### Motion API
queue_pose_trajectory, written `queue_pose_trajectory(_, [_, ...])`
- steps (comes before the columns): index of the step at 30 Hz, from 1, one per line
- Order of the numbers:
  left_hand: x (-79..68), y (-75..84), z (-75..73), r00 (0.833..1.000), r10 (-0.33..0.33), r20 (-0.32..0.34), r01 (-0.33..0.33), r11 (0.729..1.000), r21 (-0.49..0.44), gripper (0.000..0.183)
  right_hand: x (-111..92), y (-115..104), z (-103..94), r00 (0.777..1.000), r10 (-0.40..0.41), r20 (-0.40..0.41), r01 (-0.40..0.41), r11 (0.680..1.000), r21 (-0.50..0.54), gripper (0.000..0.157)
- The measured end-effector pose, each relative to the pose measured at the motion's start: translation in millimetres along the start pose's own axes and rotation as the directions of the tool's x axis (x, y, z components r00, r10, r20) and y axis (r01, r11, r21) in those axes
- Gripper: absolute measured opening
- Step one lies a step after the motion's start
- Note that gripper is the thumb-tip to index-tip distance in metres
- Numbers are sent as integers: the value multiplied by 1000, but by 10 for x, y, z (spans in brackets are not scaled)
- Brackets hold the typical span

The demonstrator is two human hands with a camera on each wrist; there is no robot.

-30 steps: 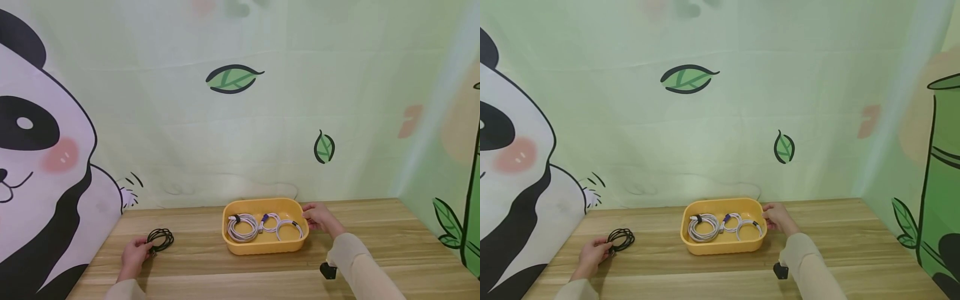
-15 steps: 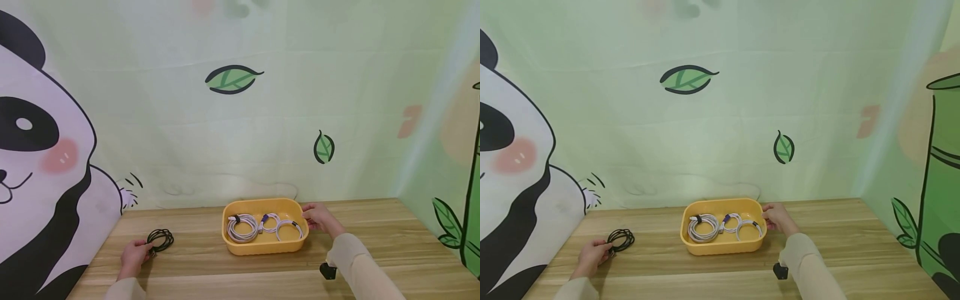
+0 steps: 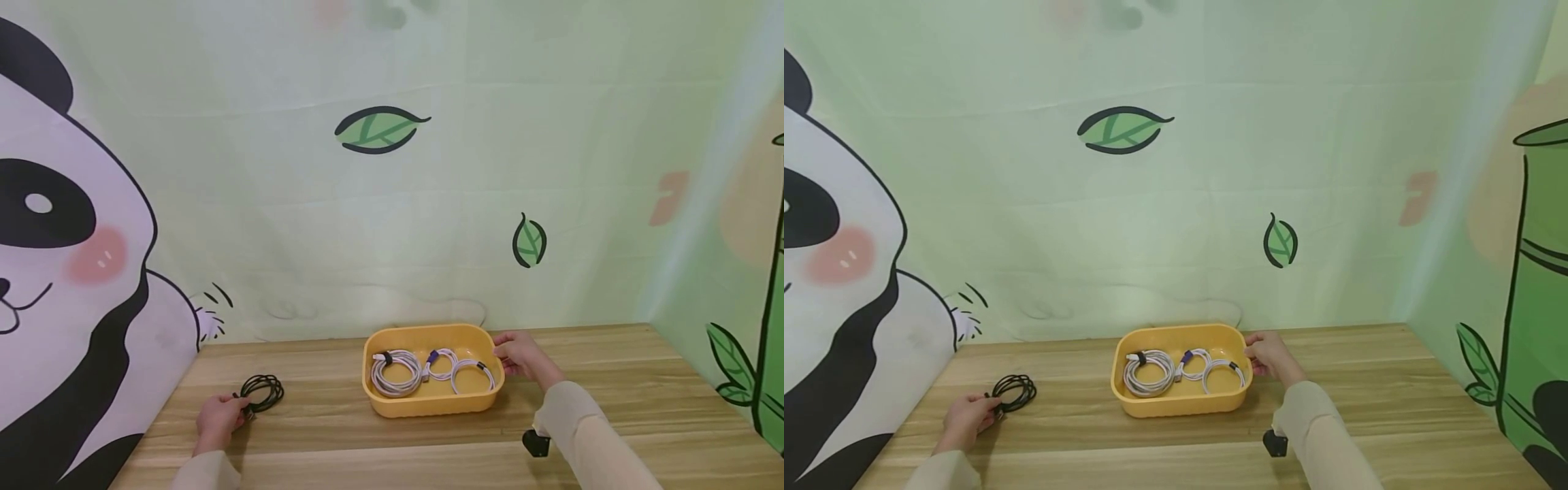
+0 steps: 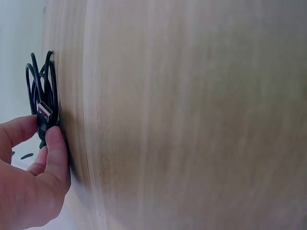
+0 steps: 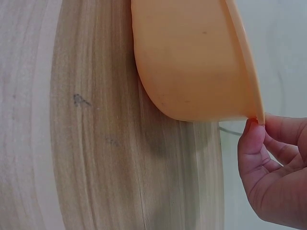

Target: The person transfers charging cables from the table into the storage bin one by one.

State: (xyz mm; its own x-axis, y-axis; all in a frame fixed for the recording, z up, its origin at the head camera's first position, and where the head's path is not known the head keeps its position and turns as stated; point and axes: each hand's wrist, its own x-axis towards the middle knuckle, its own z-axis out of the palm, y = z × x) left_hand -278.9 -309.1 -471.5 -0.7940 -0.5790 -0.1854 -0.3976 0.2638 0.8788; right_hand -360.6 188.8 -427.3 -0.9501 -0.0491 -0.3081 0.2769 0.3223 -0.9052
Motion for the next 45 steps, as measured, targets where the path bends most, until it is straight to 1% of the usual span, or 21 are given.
queue_pose_trajectory(6, [-42, 36, 1, 1000, 2, -16, -1, 998, 61, 36, -6, 1, 1, 1000, 0, -1, 0, 1000, 2, 29])
queue_pose_trajectory(11, [-74, 68, -2, 1000, 8, -22, -6, 996, 84, 37, -6, 5, 5, 1000, 0, 0, 0, 1000, -2, 30])
queue_pose_trajectory(18, [-42, 59, 2, 999, -4, -33, 8, 994, 107, 34, 22, 15, 6, 1000, 15, -9, -15, 1000, -5, 28])
queue_pose_trajectory(21, [-25, 38, 2, 1000, -8, -25, 10, 997, 77, 34, 23, 13, 8, 1000, 18, -10, -18, 1000, -5, 28])
queue_pose_trajectory(24, [-13, 20, -3, 1000, -3, -9, 4, 1000, 27, 35, 20, 12, 9, 1000, 17, -6, -17, 1000, 0, 28])
queue_pose_trajectory(26, [-4, 12, -9, 1000, -2, 11, 2, 1000, -1, 36, 19, 14, 8, 1000, 15, -3, -15, 1000, 2, 28])
queue_pose_trajectory(30, [15, 6, -23, 998, -14, 59, 16, 1000, -18, 37, 18, 15, 0, 1000, 5, 2, -5, 1000, 7, 28])
queue_pose_trajectory(34, [29, 11, -51, 992, 2, 123, 5, 998, -55, 40, 11, 9, -3, 1000, -2, 4, 2, 1000, 10, 28])
queue_pose_trajectory(38, [28, 22, -71, 985, 28, 169, -10, 994, -106, 38, 3, 2, -2, 1000, 1, 2, -1, 1000, 0, 28])
queue_pose_trajectory(45, [-19, 70, -87, 978, 38, 207, -4, 986, -164, 34, 1, 8, 3, 1000, 2, 5, -2, 1000, -5, 30])
